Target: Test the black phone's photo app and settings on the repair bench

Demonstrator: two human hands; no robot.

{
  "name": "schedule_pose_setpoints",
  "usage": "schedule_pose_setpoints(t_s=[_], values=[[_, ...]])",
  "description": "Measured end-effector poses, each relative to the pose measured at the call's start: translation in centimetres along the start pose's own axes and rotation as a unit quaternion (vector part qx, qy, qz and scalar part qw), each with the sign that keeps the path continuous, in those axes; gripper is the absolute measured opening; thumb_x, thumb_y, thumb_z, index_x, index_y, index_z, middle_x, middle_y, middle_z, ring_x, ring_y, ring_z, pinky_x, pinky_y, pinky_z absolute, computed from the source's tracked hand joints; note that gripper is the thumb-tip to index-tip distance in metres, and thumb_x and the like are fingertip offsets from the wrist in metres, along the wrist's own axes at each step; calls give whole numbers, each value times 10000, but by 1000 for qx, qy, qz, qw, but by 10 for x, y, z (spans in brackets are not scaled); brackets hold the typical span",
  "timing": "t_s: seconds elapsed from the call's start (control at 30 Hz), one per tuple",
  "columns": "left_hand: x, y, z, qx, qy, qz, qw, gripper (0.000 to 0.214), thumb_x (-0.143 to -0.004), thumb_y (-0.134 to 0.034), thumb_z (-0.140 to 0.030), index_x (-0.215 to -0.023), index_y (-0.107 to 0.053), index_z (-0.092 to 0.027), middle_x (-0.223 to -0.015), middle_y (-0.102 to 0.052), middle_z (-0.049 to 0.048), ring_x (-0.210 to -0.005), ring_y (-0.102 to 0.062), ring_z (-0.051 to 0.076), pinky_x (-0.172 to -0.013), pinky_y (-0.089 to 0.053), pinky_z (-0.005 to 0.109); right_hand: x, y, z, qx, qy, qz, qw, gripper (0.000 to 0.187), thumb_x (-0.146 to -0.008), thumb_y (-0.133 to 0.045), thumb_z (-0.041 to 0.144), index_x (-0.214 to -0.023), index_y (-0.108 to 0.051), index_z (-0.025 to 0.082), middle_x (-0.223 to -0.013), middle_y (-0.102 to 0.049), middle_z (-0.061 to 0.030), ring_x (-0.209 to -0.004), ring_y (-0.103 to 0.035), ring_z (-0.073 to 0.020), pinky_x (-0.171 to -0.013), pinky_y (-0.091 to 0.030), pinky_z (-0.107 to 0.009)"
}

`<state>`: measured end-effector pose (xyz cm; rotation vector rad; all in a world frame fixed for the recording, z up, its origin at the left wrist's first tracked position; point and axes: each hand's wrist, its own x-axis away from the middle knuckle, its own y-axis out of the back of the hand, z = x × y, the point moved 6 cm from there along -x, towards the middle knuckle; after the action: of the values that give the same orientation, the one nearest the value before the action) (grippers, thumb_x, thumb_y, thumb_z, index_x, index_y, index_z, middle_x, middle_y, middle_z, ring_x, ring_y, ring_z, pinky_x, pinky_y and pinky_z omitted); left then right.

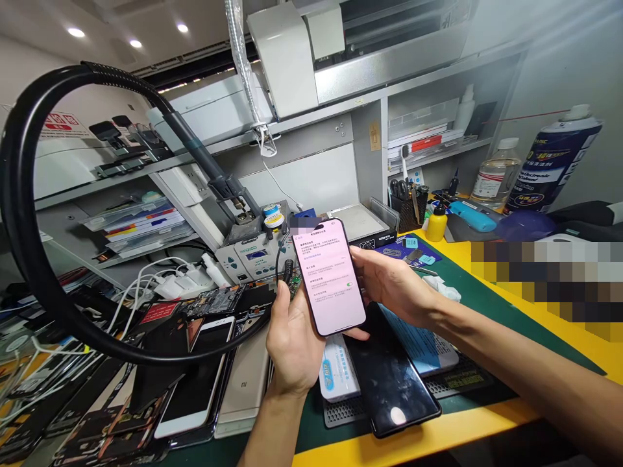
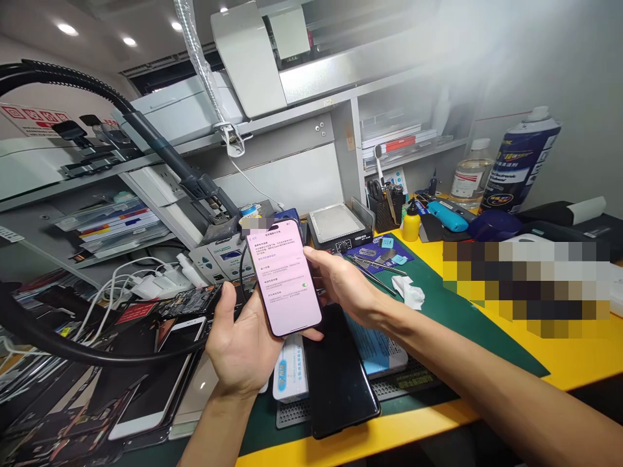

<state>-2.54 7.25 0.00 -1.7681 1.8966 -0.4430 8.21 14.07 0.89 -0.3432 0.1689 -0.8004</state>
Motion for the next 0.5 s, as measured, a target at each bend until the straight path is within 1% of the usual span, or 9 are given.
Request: schedule_pose_setpoints(t_s=[0.17,0.27,0.4,0.5], values=[[0,0,0,2,3,-4,1000,768,-1003,-295,-683,-1455,-542,-114,-1268,-696,209,-1086,-681,416,-687,-653,569,-1,0,1,3,5,11,1000,435,-975,-510,562,-1089,-730,204,-1035,-751,-74,-848,-616,-217,-744,-443,-328],[0,0,-1,1,0,0,1000,769,-994,-324,-689,-1446,-551,-109,-1276,-696,212,-1103,-675,423,-680,-655,560,0,-1,3,7,8,19,1000,443,-985,-491,557,-1095,-732,202,-1045,-750,-77,-861,-618,-221,-760,-446,-338],[0,-2,-2,0,-1,9,1000,781,-990,-332,-698,-1438,-560,-100,-1265,-704,215,-1098,-683,426,-669,-655,540,2,-3,3,9,6,14,1000,449,-964,-509,569,-1097,-727,200,-1012,-746,-74,-831,-610,-212,-737,-444,-330],[-1,-2,-2,1,0,9,1000,785,-999,-301,-696,-1445,-555,-102,-1270,-706,217,-1099,-689,428,-671,-654,531,0,-2,5,16,6,16,1000,486,-935,-516,592,-1073,-720,173,-987,-733,-90,-813,-617,-215,-734,-470,-339]])
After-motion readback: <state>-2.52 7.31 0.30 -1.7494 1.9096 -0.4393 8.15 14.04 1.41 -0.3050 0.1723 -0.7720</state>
